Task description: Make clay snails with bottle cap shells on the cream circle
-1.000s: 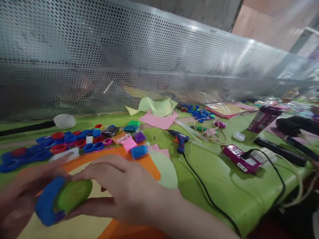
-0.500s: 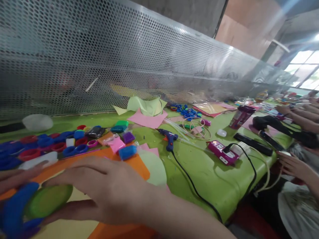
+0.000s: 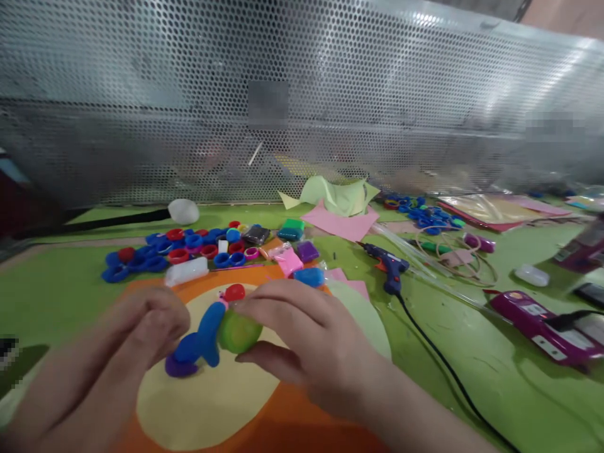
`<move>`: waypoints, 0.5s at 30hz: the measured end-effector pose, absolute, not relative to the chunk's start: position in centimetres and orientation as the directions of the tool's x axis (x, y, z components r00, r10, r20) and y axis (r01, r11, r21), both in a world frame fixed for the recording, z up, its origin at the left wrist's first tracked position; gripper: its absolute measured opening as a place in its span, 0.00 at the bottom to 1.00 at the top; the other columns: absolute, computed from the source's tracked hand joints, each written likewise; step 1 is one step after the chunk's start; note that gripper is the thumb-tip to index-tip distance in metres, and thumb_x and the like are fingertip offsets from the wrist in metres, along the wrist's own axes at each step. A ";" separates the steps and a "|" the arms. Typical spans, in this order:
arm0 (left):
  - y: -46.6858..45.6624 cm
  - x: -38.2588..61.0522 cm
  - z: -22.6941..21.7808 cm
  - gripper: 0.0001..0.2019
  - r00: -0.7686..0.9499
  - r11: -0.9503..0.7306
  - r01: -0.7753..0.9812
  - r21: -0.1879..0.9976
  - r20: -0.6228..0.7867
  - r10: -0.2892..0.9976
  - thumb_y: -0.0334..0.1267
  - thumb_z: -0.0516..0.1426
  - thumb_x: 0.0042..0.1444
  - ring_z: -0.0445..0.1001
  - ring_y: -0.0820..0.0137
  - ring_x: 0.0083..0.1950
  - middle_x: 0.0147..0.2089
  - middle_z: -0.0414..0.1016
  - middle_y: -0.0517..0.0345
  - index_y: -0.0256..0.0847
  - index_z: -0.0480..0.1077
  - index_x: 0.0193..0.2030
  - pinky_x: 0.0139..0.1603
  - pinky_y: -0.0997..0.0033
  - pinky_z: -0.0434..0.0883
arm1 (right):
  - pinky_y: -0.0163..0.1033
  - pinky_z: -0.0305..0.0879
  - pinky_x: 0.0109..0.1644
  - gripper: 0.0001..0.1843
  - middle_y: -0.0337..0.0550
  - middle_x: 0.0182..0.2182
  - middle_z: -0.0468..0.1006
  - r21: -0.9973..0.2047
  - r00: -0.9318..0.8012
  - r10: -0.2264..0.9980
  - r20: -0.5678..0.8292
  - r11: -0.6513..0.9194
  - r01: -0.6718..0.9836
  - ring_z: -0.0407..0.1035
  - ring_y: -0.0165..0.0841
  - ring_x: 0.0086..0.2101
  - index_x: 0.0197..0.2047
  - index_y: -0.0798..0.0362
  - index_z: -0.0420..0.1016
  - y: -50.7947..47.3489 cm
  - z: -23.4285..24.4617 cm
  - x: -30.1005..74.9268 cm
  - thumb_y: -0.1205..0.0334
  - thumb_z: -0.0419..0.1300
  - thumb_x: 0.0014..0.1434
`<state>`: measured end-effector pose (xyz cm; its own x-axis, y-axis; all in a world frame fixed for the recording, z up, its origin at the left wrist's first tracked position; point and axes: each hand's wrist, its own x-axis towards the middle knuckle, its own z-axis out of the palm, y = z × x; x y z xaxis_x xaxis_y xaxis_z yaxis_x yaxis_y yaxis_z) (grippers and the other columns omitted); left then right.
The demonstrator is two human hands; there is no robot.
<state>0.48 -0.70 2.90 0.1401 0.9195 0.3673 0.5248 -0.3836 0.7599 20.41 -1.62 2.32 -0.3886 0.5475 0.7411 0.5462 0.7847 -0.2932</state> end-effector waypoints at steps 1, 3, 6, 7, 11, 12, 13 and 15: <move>-0.7 0.4 3.0 0.17 0.225 -0.435 0.545 0.717 0.374 0.900 0.50 0.46 0.58 0.62 0.76 0.20 0.19 0.60 0.66 0.43 0.59 0.24 0.17 0.81 0.61 | 0.29 0.66 0.49 0.13 0.46 0.42 0.74 -0.280 -0.394 0.545 0.740 0.783 0.556 0.68 0.27 0.43 0.46 0.58 0.68 -1.7 2.4 20.4 0.63 0.59 0.57; -0.7 0.5 3.3 0.17 0.344 -0.500 0.559 0.661 0.364 0.865 0.46 0.43 0.61 0.61 0.77 0.19 0.19 0.58 0.67 0.43 0.57 0.23 0.17 0.81 0.60 | 0.29 0.66 0.49 0.12 0.46 0.41 0.74 -0.246 -0.412 0.528 0.742 0.787 0.566 0.69 0.28 0.43 0.45 0.58 0.68 -1.8 2.5 20.3 0.63 0.59 0.58; -0.7 0.7 3.6 0.19 0.428 -0.552 0.566 0.613 0.353 0.832 0.44 0.41 0.62 0.61 0.76 0.18 0.18 0.60 0.66 0.42 0.57 0.21 0.17 0.79 0.60 | 0.31 0.67 0.49 0.11 0.45 0.40 0.75 -0.188 -0.436 0.493 0.753 0.796 0.576 0.70 0.29 0.42 0.44 0.57 0.69 -1.8 2.5 20.2 0.64 0.58 0.59; -0.7 0.8 3.6 0.19 0.443 -0.558 0.568 0.605 0.347 0.827 0.43 0.41 0.62 0.62 0.76 0.19 0.18 0.61 0.66 0.42 0.58 0.22 0.18 0.79 0.61 | 0.31 0.68 0.49 0.10 0.45 0.40 0.75 -0.169 -0.444 0.483 0.755 0.797 0.579 0.70 0.29 0.42 0.44 0.57 0.69 -1.8 2.5 20.2 0.64 0.58 0.59; -0.7 0.8 3.6 0.18 0.426 -0.540 0.578 0.612 0.337 0.839 0.42 0.42 0.62 0.64 0.75 0.19 0.19 0.64 0.66 0.42 0.61 0.23 0.19 0.79 0.63 | 0.30 0.67 0.48 0.09 0.44 0.41 0.75 -0.123 -0.467 0.470 0.749 0.792 0.598 0.69 0.28 0.42 0.44 0.57 0.69 -1.9 2.5 20.1 0.66 0.56 0.60; -0.7 0.8 3.6 0.18 0.411 -0.526 0.582 0.620 0.333 0.849 0.42 0.42 0.62 0.63 0.76 0.19 0.18 0.63 0.66 0.42 0.61 0.22 0.19 0.79 0.62 | 0.30 0.67 0.49 0.09 0.44 0.41 0.75 -0.119 -0.468 0.471 0.747 0.788 0.604 0.69 0.27 0.43 0.44 0.57 0.69 -2.0 2.5 20.1 0.67 0.56 0.60; -0.7 0.8 3.6 0.19 0.403 -0.513 0.586 0.627 0.324 0.856 0.43 0.42 0.62 0.62 0.76 0.18 0.18 0.62 0.66 0.42 0.60 0.21 0.17 0.80 0.62 | 0.30 0.67 0.49 0.09 0.43 0.41 0.75 -0.112 -0.469 0.469 0.749 0.787 0.607 0.69 0.27 0.43 0.44 0.57 0.70 -2.0 2.5 20.1 0.67 0.56 0.60; -0.7 0.9 3.4 0.19 0.397 -0.496 0.588 0.639 0.306 0.865 0.43 0.42 0.62 0.60 0.76 0.18 0.17 0.60 0.67 0.42 0.59 0.21 0.16 0.81 0.60 | 0.31 0.67 0.48 0.09 0.43 0.40 0.76 -0.097 -0.473 0.463 0.750 0.784 0.613 0.69 0.28 0.42 0.44 0.57 0.70 -2.1 2.6 20.2 0.66 0.56 0.60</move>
<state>0.89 -0.70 3.43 0.3970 0.8654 0.3058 0.5881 -0.4956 0.6391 20.17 -2.09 2.59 -0.4730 0.4626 0.7498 0.6132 0.7839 -0.0969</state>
